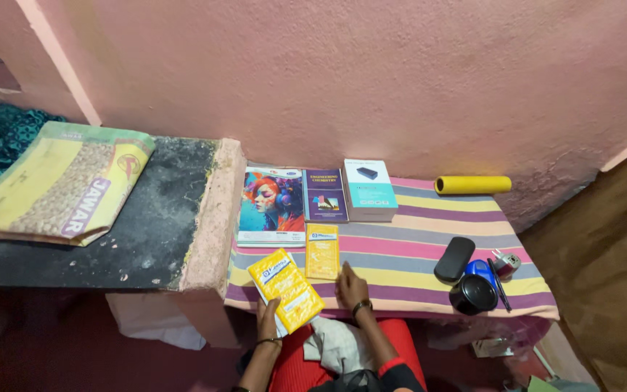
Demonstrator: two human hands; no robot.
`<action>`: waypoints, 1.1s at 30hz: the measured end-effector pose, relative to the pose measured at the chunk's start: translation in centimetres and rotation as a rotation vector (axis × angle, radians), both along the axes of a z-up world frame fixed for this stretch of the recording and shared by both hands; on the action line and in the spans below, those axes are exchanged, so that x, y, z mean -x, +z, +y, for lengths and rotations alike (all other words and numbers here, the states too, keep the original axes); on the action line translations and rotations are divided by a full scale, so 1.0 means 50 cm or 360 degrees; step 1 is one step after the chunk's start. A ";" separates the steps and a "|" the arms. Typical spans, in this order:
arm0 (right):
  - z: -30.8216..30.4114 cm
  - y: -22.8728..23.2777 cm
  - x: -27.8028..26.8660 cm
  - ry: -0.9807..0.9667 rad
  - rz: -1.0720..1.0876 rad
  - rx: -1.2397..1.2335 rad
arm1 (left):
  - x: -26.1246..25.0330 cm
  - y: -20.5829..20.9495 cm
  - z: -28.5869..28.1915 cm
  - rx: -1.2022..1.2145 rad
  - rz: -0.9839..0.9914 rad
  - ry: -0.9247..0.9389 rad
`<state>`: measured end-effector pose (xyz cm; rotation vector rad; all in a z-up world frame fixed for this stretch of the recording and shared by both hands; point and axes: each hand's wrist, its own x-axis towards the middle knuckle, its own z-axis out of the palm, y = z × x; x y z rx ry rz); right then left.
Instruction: The person clears several items from a striped tablecloth, wipes the surface with a white cloth, and then returns the items to the table. The person handles books, a cup, a glasses case, a pen, and a small yellow packet.
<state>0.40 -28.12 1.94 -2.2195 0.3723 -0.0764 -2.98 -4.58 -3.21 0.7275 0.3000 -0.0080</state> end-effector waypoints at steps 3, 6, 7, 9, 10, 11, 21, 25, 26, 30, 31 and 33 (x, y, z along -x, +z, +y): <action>0.019 -0.015 0.031 0.0076 -0.0542 0.0525 | 0.001 0.000 0.000 -0.0069 0.0020 -0.0031; 0.032 -0.026 0.045 0.0258 -0.0587 0.0714 | 0.001 -0.003 0.001 -0.0094 0.0018 -0.0026; 0.038 -0.029 0.041 0.0377 -0.0621 0.0815 | -0.002 -0.004 0.001 -0.0118 -0.0005 -0.0020; 0.043 -0.033 0.038 0.0619 -0.0675 0.1016 | 0.001 -0.008 -0.001 -0.0175 -0.0049 -0.0015; 0.042 -0.034 0.034 0.0620 -0.0610 0.1007 | 0.002 -0.011 -0.003 -0.0206 -0.0076 -0.0013; 0.041 -0.035 0.028 0.0620 -0.0545 0.0998 | 0.004 -0.014 -0.005 -0.0238 -0.0104 -0.0011; 0.003 -0.039 0.053 0.0460 -0.0536 -0.0197 | 0.019 0.001 -0.008 -0.0748 -0.0103 0.0004; 0.024 -0.054 0.094 0.0448 -0.0142 -0.0674 | 0.000 0.008 -0.012 -0.0824 -0.0103 0.0039; 0.032 -0.060 0.106 0.0433 -0.0191 -0.0840 | 0.006 0.004 -0.011 -0.0848 -0.0082 0.0040; 0.027 -0.066 0.112 0.0203 -0.0080 -0.1311 | 0.003 -0.016 -0.015 -0.0579 -0.0246 0.0008; 0.019 -0.062 0.108 0.0182 -0.0178 -0.1292 | 0.006 -0.019 -0.014 -0.0601 -0.0287 0.0039; -0.012 -0.045 0.084 0.0142 -0.0389 -0.1247 | 0.004 -0.022 -0.014 -0.0700 -0.0259 0.0087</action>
